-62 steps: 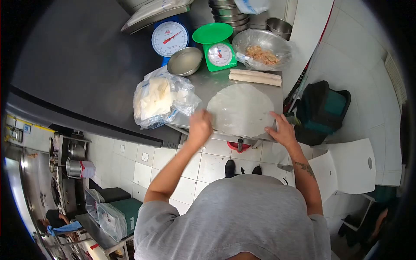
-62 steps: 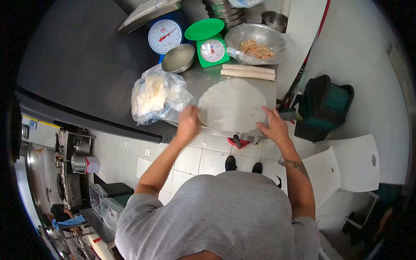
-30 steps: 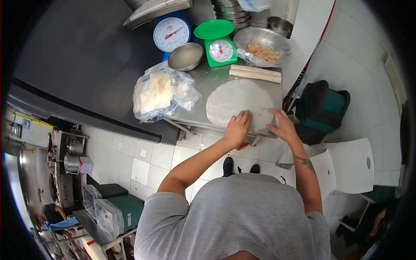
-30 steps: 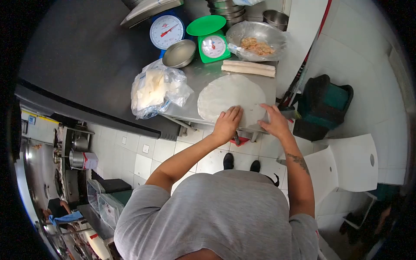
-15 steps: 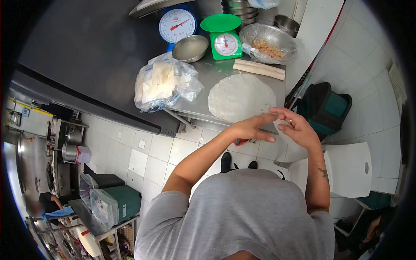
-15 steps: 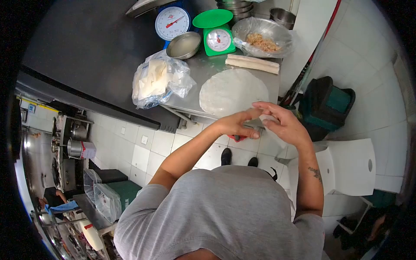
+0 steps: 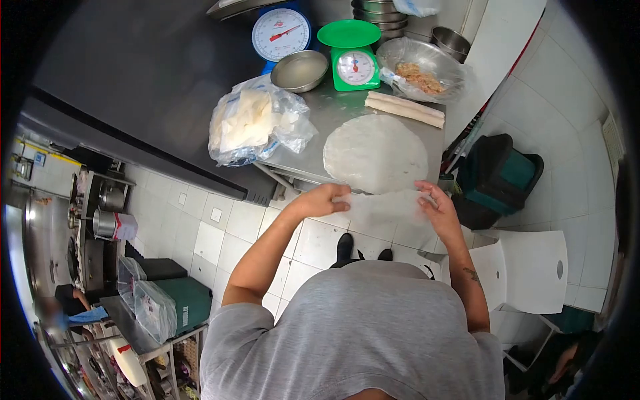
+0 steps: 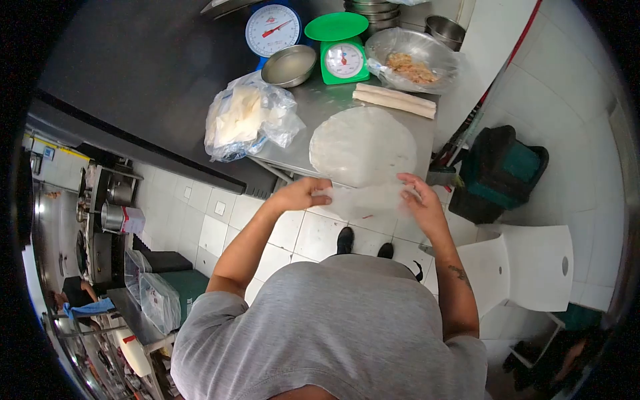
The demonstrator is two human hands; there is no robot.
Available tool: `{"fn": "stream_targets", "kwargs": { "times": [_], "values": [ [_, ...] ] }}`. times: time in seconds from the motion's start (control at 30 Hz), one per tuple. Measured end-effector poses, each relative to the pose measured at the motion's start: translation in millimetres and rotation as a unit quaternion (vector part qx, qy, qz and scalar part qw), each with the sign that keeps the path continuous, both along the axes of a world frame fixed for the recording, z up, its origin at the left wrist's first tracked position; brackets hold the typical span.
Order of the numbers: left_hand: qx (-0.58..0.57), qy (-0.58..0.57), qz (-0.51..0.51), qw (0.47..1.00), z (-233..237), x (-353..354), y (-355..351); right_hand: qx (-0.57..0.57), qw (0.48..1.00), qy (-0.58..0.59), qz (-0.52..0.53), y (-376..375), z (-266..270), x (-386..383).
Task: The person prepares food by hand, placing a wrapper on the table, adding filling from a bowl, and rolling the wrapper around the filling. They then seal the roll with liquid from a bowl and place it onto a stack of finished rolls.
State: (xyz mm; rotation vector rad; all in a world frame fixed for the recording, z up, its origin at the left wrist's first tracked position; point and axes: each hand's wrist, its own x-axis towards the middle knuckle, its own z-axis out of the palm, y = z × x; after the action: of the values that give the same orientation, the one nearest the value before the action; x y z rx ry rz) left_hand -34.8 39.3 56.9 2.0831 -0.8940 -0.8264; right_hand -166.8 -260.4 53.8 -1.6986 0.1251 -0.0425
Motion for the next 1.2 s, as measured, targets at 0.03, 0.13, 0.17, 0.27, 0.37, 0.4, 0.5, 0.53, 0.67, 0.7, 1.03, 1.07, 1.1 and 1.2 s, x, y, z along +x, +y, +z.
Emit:
{"fn": "stream_targets", "kwargs": {
  "times": [0.03,0.13,0.17,0.27,0.37,0.4,0.5,0.53,0.67,0.7,1.03,1.07,1.1,1.2],
  "values": [
    [-0.015,0.007,0.013,1.000,3,6,1,-0.035,0.999,-0.029,0.002,2,-3,3],
    [-0.011,0.020,0.042,0.999,16,24,-2,-0.058,0.998,-0.018,-0.026,5,-5,12],
    [-0.026,0.024,0.043,0.998,8,33,-1,-0.098,0.994,-0.043,-0.030,4,-11,17],
    [-0.028,0.027,0.039,0.998,3,53,-8,-0.147,0.987,-0.031,-0.055,5,-17,27],
    [-0.012,0.006,0.033,0.999,-12,71,-12,-0.102,0.989,0.058,-0.086,16,7,34],
    [-0.015,0.002,0.035,0.999,-12,74,-13,-0.119,0.989,0.024,-0.085,14,-1,37],
    [-0.012,0.031,0.057,0.998,-13,80,-13,-0.187,0.978,-0.044,-0.075,4,-15,45],
    [-0.009,0.047,0.067,0.997,-12,82,-14,-0.212,0.973,-0.060,-0.070,2,-17,48],
    [0.005,0.003,0.095,0.995,-21,85,-17,-0.252,0.963,-0.051,-0.080,3,-16,56],
    [0.007,-0.036,0.111,0.993,-25,84,-19,-0.257,0.962,-0.045,-0.086,3,-19,58],
    [0.005,-0.232,0.178,0.956,-38,71,-25,-0.301,0.946,-0.056,-0.107,2,-41,63],
    [0.002,-0.235,0.183,0.955,-37,69,-25,-0.308,0.944,-0.056,-0.106,3,-39,62],
    [-0.002,-0.239,0.188,0.953,-39,68,-25,-0.314,0.942,-0.057,-0.106,4,-38,62],
    [-0.020,-0.247,0.204,0.947,-43,66,-23,-0.328,0.938,-0.053,-0.105,3,-36,61]
  ]
}}
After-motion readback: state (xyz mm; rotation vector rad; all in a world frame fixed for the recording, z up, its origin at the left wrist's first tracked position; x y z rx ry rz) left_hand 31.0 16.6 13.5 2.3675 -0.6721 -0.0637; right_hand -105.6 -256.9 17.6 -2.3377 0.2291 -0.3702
